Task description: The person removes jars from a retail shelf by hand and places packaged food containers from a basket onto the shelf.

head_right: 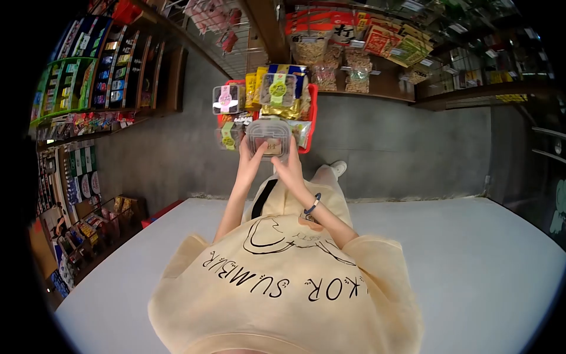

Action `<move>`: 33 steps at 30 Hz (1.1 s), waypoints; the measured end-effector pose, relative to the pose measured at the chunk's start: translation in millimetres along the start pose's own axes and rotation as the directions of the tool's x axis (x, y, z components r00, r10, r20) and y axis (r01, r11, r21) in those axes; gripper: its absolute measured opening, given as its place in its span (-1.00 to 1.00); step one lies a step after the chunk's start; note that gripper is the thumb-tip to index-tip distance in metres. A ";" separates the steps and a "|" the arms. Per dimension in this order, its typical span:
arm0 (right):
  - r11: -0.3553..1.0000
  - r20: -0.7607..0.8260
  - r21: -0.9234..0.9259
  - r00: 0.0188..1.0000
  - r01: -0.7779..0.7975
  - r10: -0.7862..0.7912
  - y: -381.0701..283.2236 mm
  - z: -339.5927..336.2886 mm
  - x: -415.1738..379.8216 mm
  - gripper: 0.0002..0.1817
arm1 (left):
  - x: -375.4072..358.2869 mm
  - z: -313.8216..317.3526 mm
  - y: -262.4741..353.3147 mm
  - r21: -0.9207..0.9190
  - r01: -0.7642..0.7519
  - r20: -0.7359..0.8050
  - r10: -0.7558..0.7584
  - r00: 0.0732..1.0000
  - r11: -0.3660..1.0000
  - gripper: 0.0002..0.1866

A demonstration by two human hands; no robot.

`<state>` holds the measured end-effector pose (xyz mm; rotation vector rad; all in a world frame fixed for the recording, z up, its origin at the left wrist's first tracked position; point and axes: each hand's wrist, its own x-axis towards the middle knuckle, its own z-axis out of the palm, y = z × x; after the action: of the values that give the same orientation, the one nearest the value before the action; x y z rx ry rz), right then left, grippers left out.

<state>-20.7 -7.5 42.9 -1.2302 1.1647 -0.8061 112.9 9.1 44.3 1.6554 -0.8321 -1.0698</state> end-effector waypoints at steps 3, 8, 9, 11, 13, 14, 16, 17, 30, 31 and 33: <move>0.990 -0.036 0.141 0.999 -0.006 0.011 14.3 -35.7 -6.6 -0.14 | -12.3 39.3 11.0 0.128 -0.029 0.008 0.029 1.000 0.991 -0.24; 0.976 -0.129 0.180 0.987 0.122 -0.099 9.3 -103.3 -9.0 -0.18 | -27.5 106.9 53.0 -0.050 -0.095 0.162 0.102 0.981 0.994 -0.32; 0.966 -0.142 0.237 0.988 0.099 -0.067 -0.5 -116.7 -11.3 -0.20 | -22.0 117.7 32.5 0.072 -0.144 0.147 0.133 0.980 0.987 -0.31; 0.956 -0.226 0.235 0.967 0.175 -0.122 -2.3 -142.2 -11.1 -0.22 | -17.7 142.6 34.3 0.064 -0.239 0.174 0.225 0.959 0.969 -0.28; 0.967 -0.302 0.154 0.942 0.203 -0.149 -19.8 -171.2 -16.7 -0.23 | -17.1 166.6 48.5 0.115 -0.320 0.199 0.293 0.935 0.941 -0.25; 0.945 -0.321 0.214 0.932 0.246 -0.170 -20.8 -184.2 -15.5 -0.24 | -17.2 179.5 57.9 0.102 -0.341 0.227 0.312 0.923 0.934 -0.25; 0.932 -0.379 0.204 0.902 0.298 -0.206 -34.1 -213.2 -16.5 -0.23 | -21.7 207.6 86.2 0.107 -0.401 0.273 0.361 0.892 0.910 -0.24; 0.924 -0.402 0.190 0.885 0.332 -0.235 -42.8 -228.4 -19.3 -0.23 | -26.2 221.0 102.7 0.141 -0.410 0.306 0.354 0.884 0.901 -0.22; 0.790 -0.550 -0.001 0.659 0.613 -0.513 -181.0 -396.4 -4.0 -0.24 | -27.5 355.0 288.0 -0.027 -0.785 0.486 0.695 0.531 0.619 -0.25; 0.751 -0.544 -0.040 0.616 0.659 -0.569 -194.0 -404.6 3.9 -0.22 | -22.6 361.4 302.0 -0.054 -0.794 0.466 0.719 0.516 0.605 -0.26; 0.679 -0.533 -0.074 0.547 0.730 -0.646 -219.4 -420.6 21.2 -0.16 | -11.3 373.5 330.8 -0.082 -0.847 0.425 0.787 0.447 0.525 -0.28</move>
<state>-392.1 -188.6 276.8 -1.3889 0.9677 -1.9145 -250.0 -213.8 304.5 0.8536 -1.8113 -0.6259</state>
